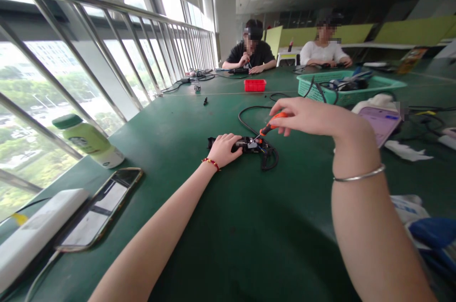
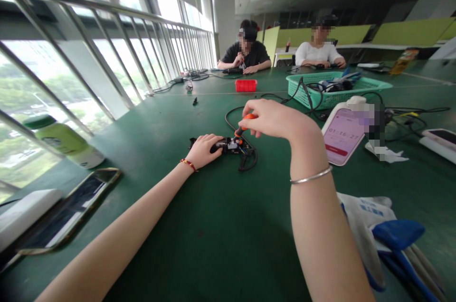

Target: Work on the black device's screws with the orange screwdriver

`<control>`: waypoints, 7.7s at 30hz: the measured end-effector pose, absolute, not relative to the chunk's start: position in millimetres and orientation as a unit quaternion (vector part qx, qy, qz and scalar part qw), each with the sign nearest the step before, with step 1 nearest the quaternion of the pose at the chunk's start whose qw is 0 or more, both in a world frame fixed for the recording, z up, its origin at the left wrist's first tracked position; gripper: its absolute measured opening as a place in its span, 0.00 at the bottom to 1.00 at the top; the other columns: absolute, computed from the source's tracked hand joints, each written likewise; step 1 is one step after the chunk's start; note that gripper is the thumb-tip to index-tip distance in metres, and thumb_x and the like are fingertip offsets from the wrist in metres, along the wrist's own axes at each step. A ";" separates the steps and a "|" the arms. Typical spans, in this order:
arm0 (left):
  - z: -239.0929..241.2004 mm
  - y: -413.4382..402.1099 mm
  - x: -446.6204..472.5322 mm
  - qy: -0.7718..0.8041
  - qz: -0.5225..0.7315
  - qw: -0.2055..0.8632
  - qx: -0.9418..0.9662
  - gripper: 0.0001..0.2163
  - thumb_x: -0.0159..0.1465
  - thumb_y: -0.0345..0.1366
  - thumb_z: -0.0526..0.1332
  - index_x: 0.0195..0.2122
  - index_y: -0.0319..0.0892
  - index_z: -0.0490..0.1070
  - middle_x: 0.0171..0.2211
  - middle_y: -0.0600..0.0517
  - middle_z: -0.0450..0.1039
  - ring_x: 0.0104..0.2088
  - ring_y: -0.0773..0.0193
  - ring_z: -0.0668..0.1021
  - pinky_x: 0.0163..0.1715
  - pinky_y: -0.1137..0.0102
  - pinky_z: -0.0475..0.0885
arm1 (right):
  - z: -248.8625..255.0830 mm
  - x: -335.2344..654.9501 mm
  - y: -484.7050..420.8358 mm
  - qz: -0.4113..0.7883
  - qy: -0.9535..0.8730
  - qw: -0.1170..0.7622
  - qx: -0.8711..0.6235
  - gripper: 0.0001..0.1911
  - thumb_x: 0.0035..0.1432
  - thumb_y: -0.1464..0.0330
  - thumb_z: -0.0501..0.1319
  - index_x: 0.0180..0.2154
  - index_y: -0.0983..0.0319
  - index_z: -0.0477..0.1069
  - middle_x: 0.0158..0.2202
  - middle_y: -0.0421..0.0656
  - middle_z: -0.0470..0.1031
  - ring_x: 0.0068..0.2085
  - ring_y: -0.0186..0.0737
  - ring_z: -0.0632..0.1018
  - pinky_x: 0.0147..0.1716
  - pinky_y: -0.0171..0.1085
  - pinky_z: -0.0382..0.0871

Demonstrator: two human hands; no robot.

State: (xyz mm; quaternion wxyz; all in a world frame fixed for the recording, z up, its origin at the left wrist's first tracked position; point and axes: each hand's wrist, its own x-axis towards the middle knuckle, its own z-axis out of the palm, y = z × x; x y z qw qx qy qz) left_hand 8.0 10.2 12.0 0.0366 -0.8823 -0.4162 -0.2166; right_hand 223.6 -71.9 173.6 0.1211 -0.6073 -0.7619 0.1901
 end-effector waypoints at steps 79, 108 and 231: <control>13.6 10.1 9.4 -0.427 -0.198 0.025 -0.882 0.17 0.60 0.41 0.54 0.49 0.45 0.67 0.43 0.49 0.71 0.44 0.56 0.72 0.46 0.62 0.64 | 176.9 202.8 -73.3 0.206 -0.775 0.092 -0.591 0.14 0.52 0.58 0.60 0.36 0.59 0.76 0.27 0.44 0.78 0.31 0.44 0.78 0.30 0.38 0.69; 12.6 10.3 9.4 -0.420 -0.203 0.044 -0.883 0.17 0.60 0.41 0.54 0.49 0.43 0.67 0.42 0.50 0.72 0.43 0.57 0.72 0.45 0.63 0.64 | 175.3 200.0 -75.6 0.161 -0.770 0.047 -0.615 0.24 0.59 0.54 0.46 0.29 0.63 0.72 0.19 0.41 0.68 0.22 0.34 0.68 0.27 0.35 0.61; 11.4 9.8 9.7 -0.416 -0.207 0.051 -0.884 0.17 0.60 0.41 0.54 0.48 0.43 0.68 0.41 0.49 0.72 0.42 0.57 0.72 0.44 0.63 0.64 | 169.3 205.5 -70.6 0.142 -0.745 0.131 -0.639 0.20 0.59 0.54 0.50 0.34 0.61 0.72 0.24 0.42 0.70 0.25 0.36 0.70 0.26 0.34 0.60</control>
